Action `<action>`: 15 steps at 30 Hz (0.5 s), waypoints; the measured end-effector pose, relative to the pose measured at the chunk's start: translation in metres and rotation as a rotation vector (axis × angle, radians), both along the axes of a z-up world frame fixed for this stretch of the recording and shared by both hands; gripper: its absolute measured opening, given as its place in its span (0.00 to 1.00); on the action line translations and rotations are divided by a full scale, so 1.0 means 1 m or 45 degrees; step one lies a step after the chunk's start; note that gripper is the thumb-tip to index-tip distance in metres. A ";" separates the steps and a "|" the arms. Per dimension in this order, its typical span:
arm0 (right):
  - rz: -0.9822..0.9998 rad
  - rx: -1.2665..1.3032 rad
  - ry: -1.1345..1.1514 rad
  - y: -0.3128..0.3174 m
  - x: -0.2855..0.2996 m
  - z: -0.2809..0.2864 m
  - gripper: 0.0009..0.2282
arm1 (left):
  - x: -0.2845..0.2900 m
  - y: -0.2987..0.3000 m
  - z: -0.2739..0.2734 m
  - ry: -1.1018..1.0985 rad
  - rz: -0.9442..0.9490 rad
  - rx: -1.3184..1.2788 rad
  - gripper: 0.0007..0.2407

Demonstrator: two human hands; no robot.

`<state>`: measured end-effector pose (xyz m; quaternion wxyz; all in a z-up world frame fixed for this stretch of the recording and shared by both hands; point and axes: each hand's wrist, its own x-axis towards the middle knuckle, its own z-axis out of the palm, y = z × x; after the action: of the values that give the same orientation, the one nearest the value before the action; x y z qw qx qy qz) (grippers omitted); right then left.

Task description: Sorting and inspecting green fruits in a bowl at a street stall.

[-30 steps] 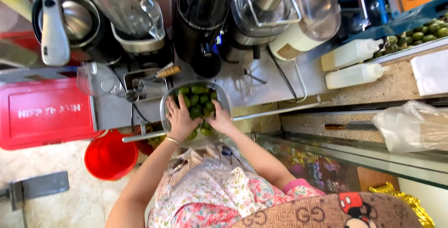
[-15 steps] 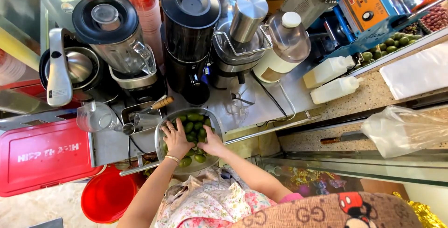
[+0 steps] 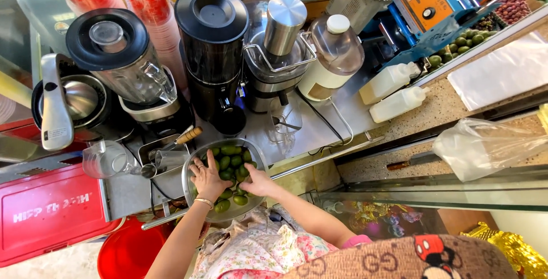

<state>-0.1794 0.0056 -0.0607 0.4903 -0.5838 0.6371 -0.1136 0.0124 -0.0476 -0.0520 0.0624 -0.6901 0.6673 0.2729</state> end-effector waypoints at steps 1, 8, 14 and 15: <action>-0.008 -0.013 0.004 0.005 -0.012 0.052 0.33 | 0.001 0.002 -0.006 0.004 -0.008 -0.013 0.61; 1.523 -0.392 -2.230 0.020 -0.050 0.273 0.29 | 0.003 0.006 -0.012 -0.020 -0.014 -0.045 0.60; 0.776 -0.122 -1.128 0.001 -0.021 0.195 0.21 | 0.001 0.006 -0.017 -0.038 0.014 -0.072 0.61; 0.608 0.005 -0.971 -0.004 -0.010 0.172 0.20 | 0.000 0.002 -0.016 -0.031 0.014 -0.084 0.60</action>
<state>-0.1895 0.0019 0.1117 0.7038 -0.6299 0.2584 -0.2030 0.0128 -0.0459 -0.0684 0.0465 -0.6987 0.6714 0.2426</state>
